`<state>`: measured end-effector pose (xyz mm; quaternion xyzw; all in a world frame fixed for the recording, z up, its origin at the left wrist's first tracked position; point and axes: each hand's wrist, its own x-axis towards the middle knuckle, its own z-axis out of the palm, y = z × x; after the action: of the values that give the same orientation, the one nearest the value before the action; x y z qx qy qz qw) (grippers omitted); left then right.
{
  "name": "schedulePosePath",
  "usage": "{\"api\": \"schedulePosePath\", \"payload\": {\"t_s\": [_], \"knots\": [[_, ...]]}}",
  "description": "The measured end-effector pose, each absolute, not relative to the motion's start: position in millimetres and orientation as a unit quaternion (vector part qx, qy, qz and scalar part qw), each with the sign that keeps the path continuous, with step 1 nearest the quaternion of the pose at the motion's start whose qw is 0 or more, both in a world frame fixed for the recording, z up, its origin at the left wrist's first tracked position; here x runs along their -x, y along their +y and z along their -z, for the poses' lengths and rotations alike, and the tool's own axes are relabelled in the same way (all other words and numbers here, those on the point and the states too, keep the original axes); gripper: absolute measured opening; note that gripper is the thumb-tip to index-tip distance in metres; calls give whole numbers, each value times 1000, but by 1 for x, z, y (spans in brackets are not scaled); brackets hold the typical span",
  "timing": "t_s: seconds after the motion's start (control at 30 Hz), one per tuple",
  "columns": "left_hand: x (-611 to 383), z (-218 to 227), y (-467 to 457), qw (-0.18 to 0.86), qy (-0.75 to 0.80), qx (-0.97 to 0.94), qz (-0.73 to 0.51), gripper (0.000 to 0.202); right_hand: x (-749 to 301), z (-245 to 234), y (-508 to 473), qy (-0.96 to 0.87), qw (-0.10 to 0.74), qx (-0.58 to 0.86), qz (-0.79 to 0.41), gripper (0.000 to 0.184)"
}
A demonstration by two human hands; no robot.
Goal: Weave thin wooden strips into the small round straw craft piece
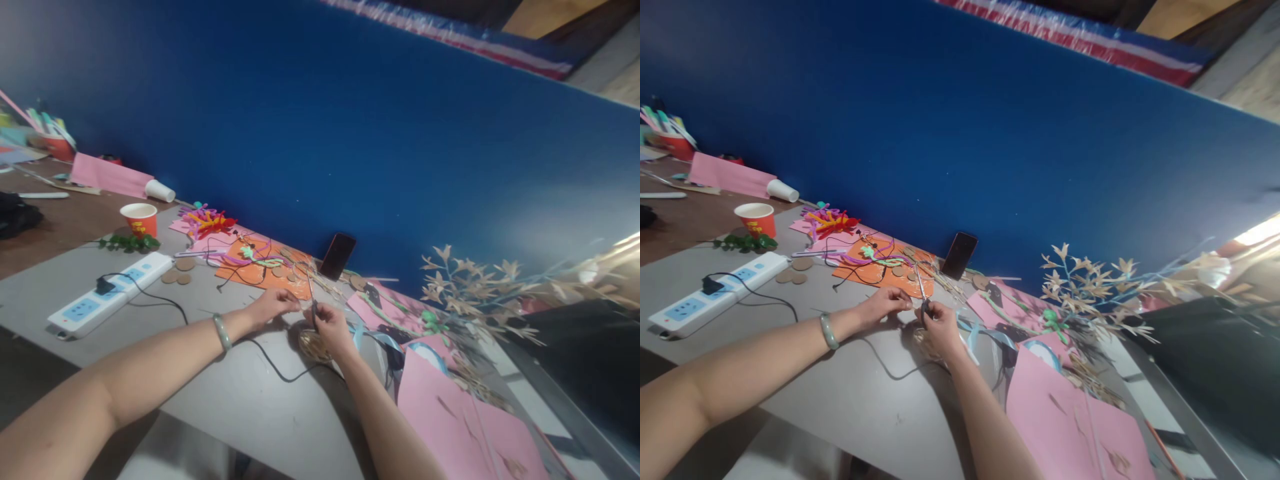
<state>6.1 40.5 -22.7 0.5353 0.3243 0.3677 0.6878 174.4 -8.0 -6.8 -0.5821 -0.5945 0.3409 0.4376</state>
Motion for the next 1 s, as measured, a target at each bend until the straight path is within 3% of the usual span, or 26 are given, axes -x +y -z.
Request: {"api": "schedulePosePath", "payload": {"t_s": [0.17,0.3,0.43,0.7,1.0], "knots": [[-9,24,42,748,290,-442,-400,49,-172,8,-9,-548,480,576,-372,24],[-10,27,43,744,284,-477,-371,28,-171,12,-8,-538,491,573,-375,24],[-10,29,42,715,290,-502,-391,23,-170,15,-7,-567,476,573,-351,25],[-9,24,45,689,308,-473,-455,21,-190,-7,-7,-703,325,612,-161,32],[-12,29,51,667,310,-465,-493,12,-203,-10,-7,-780,224,569,-130,37]]}}
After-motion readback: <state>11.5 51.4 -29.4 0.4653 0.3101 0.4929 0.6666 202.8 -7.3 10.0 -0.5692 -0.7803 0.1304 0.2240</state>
